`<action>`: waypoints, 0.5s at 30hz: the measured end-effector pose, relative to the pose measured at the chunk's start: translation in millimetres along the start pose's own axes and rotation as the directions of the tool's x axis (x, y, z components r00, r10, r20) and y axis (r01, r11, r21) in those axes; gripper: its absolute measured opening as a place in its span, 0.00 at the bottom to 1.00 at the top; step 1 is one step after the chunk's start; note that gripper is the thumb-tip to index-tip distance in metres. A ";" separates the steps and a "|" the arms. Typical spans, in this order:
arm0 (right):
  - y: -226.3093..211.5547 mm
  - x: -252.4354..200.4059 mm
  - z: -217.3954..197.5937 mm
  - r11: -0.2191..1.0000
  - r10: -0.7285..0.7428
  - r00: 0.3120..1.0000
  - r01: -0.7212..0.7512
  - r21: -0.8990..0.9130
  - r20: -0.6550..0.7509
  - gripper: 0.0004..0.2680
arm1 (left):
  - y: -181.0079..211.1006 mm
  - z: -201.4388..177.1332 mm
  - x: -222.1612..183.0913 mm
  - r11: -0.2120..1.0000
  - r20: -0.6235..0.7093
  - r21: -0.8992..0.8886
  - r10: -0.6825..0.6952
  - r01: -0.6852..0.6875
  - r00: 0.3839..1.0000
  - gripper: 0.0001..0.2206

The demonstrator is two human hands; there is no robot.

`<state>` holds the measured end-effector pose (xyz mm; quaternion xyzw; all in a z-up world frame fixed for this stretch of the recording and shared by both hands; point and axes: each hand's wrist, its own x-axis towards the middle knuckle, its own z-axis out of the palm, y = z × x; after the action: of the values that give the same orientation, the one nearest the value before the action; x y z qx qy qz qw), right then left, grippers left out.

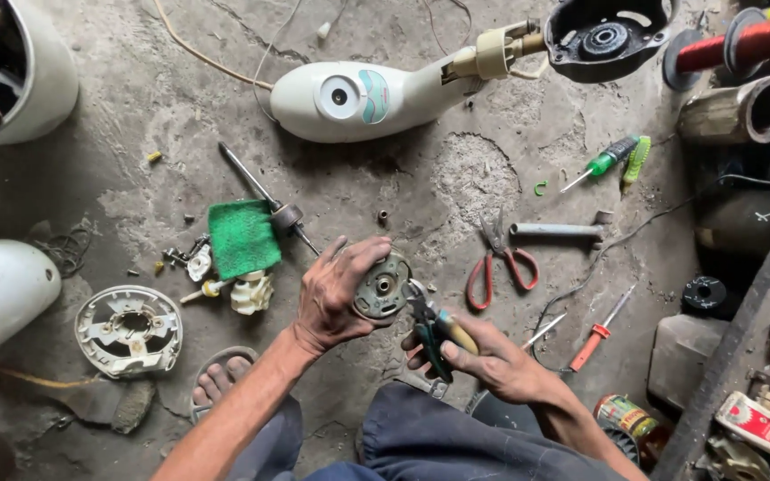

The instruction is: Disassembling a fan motor and its housing using hand tools like pliers and a screwdriver.

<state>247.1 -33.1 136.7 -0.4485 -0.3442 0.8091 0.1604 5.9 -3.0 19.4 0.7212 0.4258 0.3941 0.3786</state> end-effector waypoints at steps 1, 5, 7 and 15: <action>3.1 0.5 -1.7 1.000 0.004 1.000 -0.004 0.005 -0.006 0.16 | 0.7 0.3 -0.8 1.000 0.006 -0.006 -0.001 0.001 1.000 0.42; 11.2 11.1 -12.2 0.982 0.163 0.986 -0.165 0.095 0.022 0.20 | -3.4 0.7 -0.3 1.000 0.018 -0.009 -0.014 0.014 1.000 0.43; 13.8 15.2 -14.5 0.975 0.169 0.984 -0.174 0.137 0.051 0.22 | -5.2 2.0 -2.0 1.000 0.021 -0.002 -0.015 0.015 1.000 0.43; 17.7 16.4 -16.1 0.966 0.125 0.990 -0.137 0.220 0.070 0.14 | -4.5 1.0 -1.8 1.000 0.015 -0.002 -0.020 0.020 1.000 0.42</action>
<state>252.5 -29.7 108.4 -0.4264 -0.2246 0.8639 0.1465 4.8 -3.3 14.6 0.7195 0.4297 0.3853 0.3863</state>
